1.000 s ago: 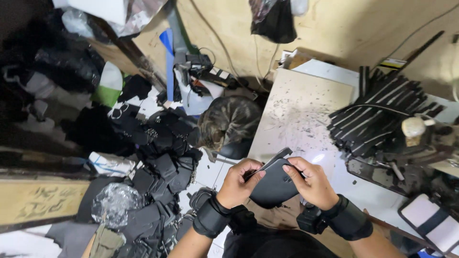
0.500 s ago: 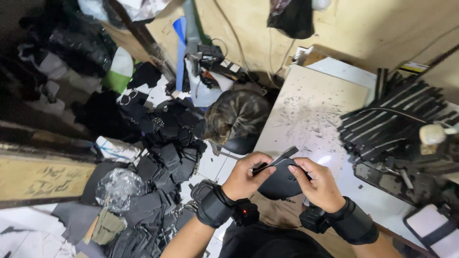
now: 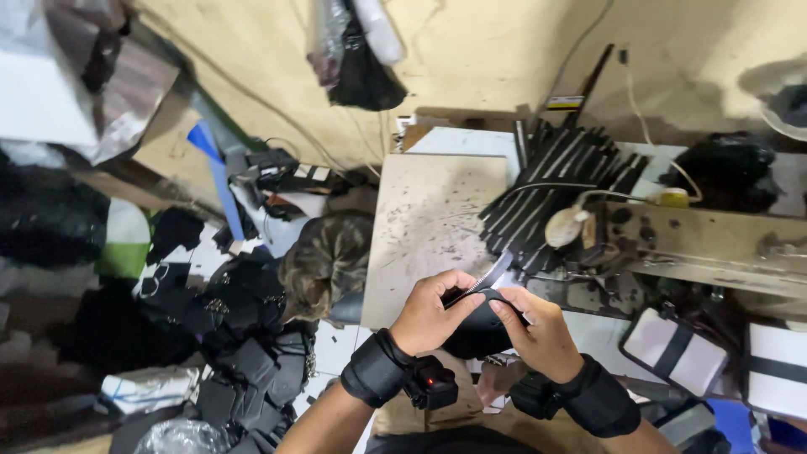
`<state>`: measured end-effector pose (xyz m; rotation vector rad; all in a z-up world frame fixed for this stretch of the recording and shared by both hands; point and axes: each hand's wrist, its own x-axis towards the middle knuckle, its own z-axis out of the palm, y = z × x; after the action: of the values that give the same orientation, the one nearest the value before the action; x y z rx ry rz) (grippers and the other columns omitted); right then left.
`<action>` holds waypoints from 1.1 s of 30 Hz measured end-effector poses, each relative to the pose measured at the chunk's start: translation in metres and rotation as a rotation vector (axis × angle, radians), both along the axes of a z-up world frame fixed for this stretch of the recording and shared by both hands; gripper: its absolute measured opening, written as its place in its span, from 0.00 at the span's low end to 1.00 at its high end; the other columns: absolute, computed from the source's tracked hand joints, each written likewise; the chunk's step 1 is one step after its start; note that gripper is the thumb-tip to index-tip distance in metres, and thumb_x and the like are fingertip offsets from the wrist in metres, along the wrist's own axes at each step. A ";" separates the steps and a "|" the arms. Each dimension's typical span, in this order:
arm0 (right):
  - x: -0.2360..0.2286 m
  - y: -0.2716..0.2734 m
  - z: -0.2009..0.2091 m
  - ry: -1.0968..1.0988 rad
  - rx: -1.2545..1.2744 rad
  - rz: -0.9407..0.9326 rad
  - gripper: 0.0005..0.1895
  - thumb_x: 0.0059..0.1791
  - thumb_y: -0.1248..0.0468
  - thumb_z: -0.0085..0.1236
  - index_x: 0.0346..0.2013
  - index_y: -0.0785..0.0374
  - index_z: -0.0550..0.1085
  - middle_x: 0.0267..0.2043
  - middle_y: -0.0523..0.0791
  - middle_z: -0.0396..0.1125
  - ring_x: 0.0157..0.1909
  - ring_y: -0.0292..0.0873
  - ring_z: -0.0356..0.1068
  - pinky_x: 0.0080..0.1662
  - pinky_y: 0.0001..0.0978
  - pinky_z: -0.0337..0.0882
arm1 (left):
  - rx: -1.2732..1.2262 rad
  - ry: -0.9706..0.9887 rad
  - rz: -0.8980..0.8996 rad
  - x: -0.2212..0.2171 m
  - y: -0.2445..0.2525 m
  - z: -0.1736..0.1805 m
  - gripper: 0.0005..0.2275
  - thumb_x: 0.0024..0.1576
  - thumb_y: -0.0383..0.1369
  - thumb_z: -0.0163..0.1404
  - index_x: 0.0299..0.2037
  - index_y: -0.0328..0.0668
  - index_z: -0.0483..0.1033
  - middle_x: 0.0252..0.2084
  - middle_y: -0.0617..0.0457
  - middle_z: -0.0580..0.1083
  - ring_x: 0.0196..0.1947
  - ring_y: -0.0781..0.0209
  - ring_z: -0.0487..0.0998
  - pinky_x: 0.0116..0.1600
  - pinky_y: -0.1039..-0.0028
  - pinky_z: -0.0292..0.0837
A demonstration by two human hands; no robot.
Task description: Inserting a stiffener strip into a leather component at a sewing station
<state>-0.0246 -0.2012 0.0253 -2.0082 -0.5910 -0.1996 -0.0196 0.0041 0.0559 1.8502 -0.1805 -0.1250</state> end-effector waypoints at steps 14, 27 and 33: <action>0.016 -0.023 -0.009 0.289 0.101 -0.161 0.07 0.53 0.60 0.55 0.35 0.58 0.78 0.29 0.37 0.71 0.32 0.32 0.69 0.38 0.25 0.67 | 0.128 0.129 0.038 0.026 -0.029 0.007 0.11 0.55 0.41 0.56 0.39 0.44 0.83 0.38 0.60 0.83 0.39 0.73 0.82 0.37 0.82 0.76; 0.024 -0.026 -0.008 0.345 0.060 -0.210 0.07 0.51 0.59 0.57 0.37 0.58 0.79 0.32 0.36 0.76 0.35 0.31 0.72 0.41 0.25 0.68 | 0.122 -0.204 -0.060 0.020 -0.002 -0.023 0.04 0.57 0.31 0.56 0.31 0.44 0.75 0.44 0.50 0.81 0.57 0.50 0.80 0.62 0.64 0.72; 0.022 -0.019 0.001 0.172 0.018 -0.148 0.15 0.52 0.58 0.55 0.47 0.64 0.79 0.47 0.44 0.79 0.49 0.40 0.78 0.50 0.29 0.72 | 0.115 0.006 -0.146 0.026 -0.007 0.011 0.12 0.57 0.36 0.55 0.50 0.46 0.75 0.46 0.57 0.80 0.46 0.63 0.79 0.54 0.74 0.72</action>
<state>-0.0028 -0.2202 0.0265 -2.0285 -0.3318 -0.1192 0.0066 -0.0028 0.0671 1.9498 -0.3095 -0.2467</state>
